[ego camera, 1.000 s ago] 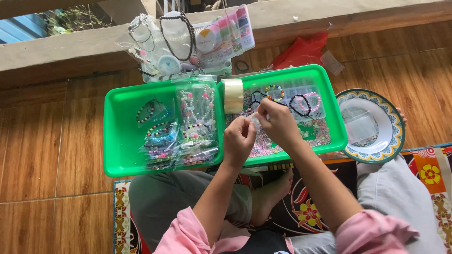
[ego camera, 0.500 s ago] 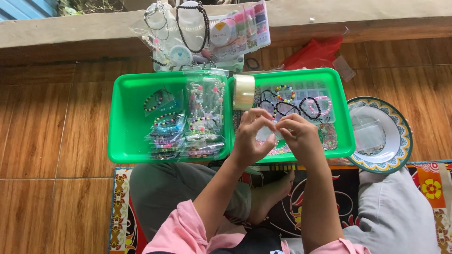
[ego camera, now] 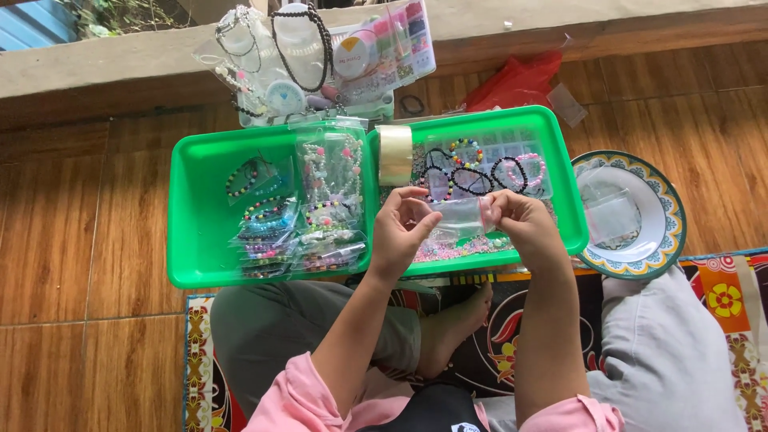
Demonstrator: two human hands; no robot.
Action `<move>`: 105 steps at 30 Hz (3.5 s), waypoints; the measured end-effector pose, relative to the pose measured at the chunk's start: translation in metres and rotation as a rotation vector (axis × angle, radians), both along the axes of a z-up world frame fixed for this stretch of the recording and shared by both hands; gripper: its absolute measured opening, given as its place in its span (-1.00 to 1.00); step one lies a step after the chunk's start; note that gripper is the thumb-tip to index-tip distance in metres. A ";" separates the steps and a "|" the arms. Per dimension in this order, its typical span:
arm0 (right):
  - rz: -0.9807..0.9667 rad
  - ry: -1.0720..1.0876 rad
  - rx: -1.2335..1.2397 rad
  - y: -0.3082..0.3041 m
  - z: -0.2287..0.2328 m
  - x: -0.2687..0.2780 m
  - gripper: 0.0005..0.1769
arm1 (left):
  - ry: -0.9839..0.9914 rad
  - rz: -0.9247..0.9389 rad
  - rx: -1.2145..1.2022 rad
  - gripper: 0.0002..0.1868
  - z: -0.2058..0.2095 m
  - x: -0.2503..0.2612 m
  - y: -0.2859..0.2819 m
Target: The person is sorting and bagging various jewelry items like bracelets and necklaces into small plastic bags for organization.
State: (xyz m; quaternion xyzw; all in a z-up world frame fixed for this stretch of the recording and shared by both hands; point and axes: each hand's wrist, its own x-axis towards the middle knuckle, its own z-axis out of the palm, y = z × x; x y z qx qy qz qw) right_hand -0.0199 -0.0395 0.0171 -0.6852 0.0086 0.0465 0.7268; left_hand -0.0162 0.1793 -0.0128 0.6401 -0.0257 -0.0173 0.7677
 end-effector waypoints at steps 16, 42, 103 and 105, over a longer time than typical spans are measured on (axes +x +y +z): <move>0.350 -0.118 -0.966 0.045 0.062 0.042 -0.70 | -0.316 0.121 0.444 -0.24 0.030 -0.006 -0.018; 0.286 -0.104 -0.676 0.042 0.045 0.034 -0.87 | -0.525 0.172 0.539 -0.36 0.035 0.000 -0.017; 0.201 -0.463 -0.756 0.036 -0.006 0.058 -0.89 | -0.454 0.260 0.506 -0.35 0.020 -0.013 0.002; 0.174 -0.360 -0.560 0.030 0.002 0.065 -0.86 | -0.462 0.261 0.494 -0.34 0.021 -0.013 0.001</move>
